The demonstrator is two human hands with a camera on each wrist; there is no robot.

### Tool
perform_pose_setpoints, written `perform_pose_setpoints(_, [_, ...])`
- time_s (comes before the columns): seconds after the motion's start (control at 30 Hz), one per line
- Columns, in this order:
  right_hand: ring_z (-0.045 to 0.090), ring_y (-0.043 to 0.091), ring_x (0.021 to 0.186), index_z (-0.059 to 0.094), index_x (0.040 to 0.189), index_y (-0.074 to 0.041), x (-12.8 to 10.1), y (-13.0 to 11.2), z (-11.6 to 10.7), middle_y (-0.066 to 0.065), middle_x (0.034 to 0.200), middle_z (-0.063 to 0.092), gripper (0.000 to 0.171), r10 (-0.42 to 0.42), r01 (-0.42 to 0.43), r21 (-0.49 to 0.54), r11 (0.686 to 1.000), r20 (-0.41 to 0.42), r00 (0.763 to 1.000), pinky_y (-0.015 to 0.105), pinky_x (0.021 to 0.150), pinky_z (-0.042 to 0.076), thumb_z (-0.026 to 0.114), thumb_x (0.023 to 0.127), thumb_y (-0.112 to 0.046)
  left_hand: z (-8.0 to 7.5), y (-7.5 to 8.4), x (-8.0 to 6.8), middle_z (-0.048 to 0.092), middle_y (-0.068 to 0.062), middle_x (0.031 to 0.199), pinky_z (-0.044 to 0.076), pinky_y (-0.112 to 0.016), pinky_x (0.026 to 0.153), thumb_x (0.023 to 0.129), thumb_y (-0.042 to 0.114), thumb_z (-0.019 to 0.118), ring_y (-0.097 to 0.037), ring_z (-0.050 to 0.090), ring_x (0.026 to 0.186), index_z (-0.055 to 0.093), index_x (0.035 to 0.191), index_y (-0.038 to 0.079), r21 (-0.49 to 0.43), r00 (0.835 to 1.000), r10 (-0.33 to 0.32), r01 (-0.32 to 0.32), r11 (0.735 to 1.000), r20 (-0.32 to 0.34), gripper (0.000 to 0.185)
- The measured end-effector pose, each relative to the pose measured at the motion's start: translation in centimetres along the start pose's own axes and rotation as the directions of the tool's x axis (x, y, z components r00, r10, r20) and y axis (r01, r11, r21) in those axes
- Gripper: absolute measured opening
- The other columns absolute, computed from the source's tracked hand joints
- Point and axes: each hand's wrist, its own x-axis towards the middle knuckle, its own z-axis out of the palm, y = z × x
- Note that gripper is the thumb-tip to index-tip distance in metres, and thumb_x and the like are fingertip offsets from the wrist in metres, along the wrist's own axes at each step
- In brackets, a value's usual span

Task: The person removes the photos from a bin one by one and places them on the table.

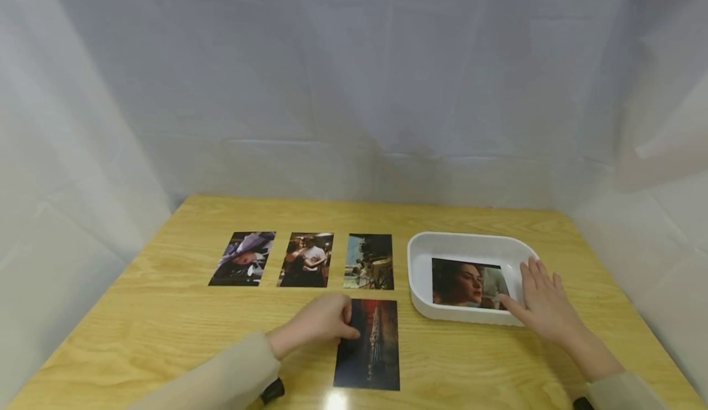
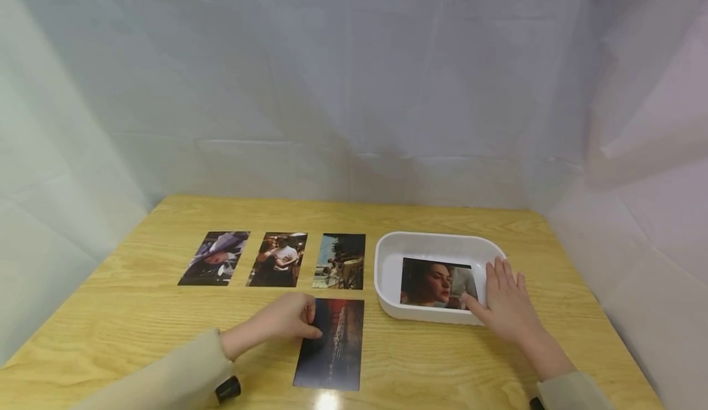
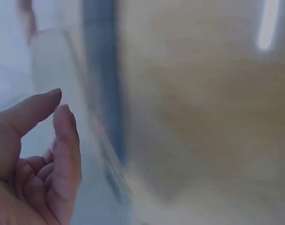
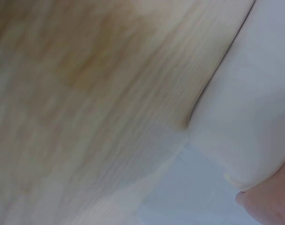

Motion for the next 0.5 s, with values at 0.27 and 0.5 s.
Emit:
perform_pose_setpoints(0.27, [0.003,0.048,0.125,0.016,0.128,0.022,0.0,0.0,-0.1,0.04,0.134,0.008,0.082,0.005,-0.005,0.01,1.0,0.017,1.0,0.06,0.096,0.0,0.045,0.089,-0.044,-0.9,3.9,3.7,0.053,0.005,0.064,0.042,-0.022,0.05,0.073,0.02,0.073,-0.007,0.05,0.054,0.055,0.076,0.007,-0.059,0.982,0.17,-0.175,0.983,-0.08,0.022])
perform_pose_setpoints(0.5, [0.004,0.048,0.125,0.017,0.128,0.023,-0.1,0.1,0.0,0.04,0.134,0.008,0.083,0.005,-0.005,0.008,1.0,0.007,1.0,0.06,0.096,0.0,0.045,0.089,-0.045,-0.1,6.9,6.8,0.056,0.004,0.076,0.045,-0.018,0.061,0.075,0.018,0.072,-0.005,0.053,0.069,0.054,0.083,0.008,-0.139,0.954,0.247,-0.272,0.952,-0.169,0.022])
